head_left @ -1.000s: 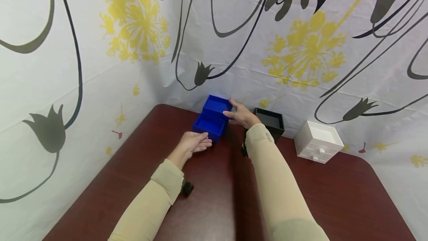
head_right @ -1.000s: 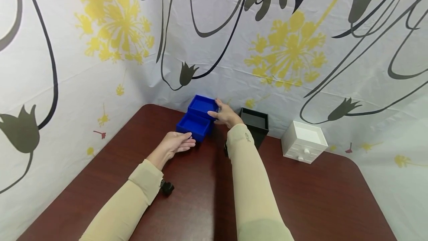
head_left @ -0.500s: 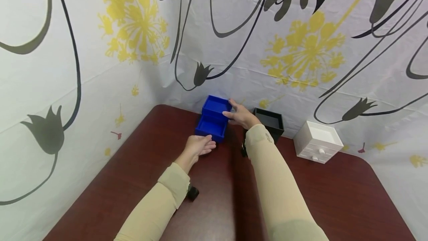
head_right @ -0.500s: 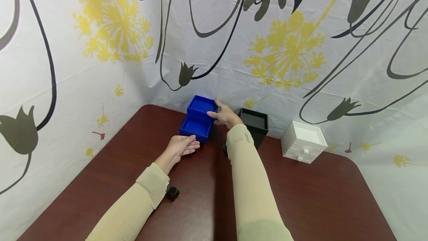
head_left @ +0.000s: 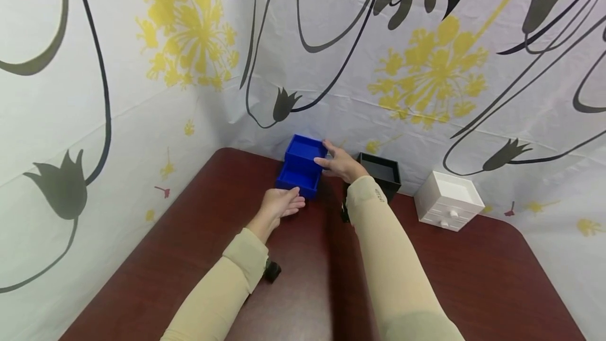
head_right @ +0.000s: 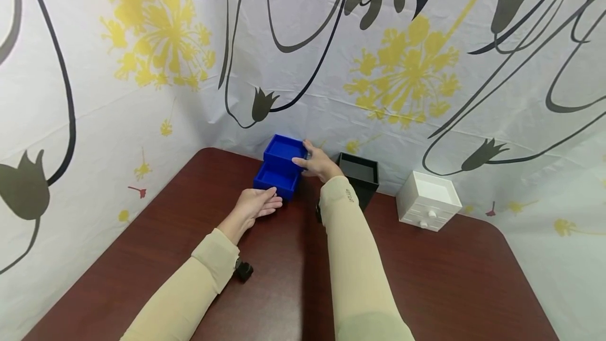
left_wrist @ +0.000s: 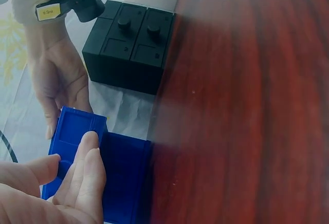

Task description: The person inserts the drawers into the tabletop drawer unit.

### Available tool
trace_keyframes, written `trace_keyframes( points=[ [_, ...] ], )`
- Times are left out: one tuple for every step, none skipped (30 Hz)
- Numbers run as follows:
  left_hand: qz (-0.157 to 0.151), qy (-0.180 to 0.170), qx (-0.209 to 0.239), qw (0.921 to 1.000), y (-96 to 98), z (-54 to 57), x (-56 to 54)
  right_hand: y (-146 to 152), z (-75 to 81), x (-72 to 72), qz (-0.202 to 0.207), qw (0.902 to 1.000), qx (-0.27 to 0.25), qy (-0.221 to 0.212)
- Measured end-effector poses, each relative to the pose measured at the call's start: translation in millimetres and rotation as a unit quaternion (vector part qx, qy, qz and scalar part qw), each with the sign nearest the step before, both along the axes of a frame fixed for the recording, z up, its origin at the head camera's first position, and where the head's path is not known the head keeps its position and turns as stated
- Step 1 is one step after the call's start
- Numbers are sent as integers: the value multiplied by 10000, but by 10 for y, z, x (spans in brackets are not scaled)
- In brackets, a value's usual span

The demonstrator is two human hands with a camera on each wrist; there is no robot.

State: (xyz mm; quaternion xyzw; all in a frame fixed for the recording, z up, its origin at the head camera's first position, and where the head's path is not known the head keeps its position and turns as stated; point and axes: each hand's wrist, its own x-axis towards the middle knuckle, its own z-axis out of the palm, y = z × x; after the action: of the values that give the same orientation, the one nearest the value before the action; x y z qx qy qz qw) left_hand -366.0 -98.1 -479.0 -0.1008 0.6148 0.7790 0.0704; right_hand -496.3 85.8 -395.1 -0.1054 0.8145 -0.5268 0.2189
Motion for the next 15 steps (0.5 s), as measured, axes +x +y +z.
trace_keyframes(
  points=[
    [9,-11,26,10000,-1,2,-7,-1,2,3,3,10000,-3,9],
    [10,-16,37,10000,-1,6,-11,-3,2,5,6,10000,-8,20],
    [15,-24,46,10000,-1,10,-14,-4,1,5,9,10000,-16,29],
    [22,-34,55,10000,-2,17,-17,-4,-2,4,13,10000,-23,35],
    [33,-46,59,10000,-4,21,-20,-5,-4,3,17,10000,-31,43],
    [38,-37,52,10000,-7,25,-22,-4,-8,1,21,10000,-35,47],
    [39,-43,52,10000,-11,30,-26,-2,-11,-1,25,10000,-38,51],
    [39,-50,50,10000,-15,36,-28,-1,-14,-4,38,10000,-22,64],
    [42,-49,60,10000,-19,36,-33,-1,-16,-5,45,10000,-14,74],
    [43,-40,66,10000,-24,38,-38,0,-16,-4,57,9999,-2,89],
    [48,-51,83,9999,-29,39,-43,0,-16,-4,68,9999,12,102],
    [45,-63,105,9999,-32,38,-49,3,-16,-3,80,9999,20,106],
    [43,-94,144,9998,-36,36,-57,5,-15,-3,90,9999,20,105],
    [45,-124,178,9998,-38,34,-66,8,-14,-4,96,9999,14,102],
    [41,-120,203,9997,-40,30,-73,11,-13,-3,95,9999,-3,94]
  ],
)
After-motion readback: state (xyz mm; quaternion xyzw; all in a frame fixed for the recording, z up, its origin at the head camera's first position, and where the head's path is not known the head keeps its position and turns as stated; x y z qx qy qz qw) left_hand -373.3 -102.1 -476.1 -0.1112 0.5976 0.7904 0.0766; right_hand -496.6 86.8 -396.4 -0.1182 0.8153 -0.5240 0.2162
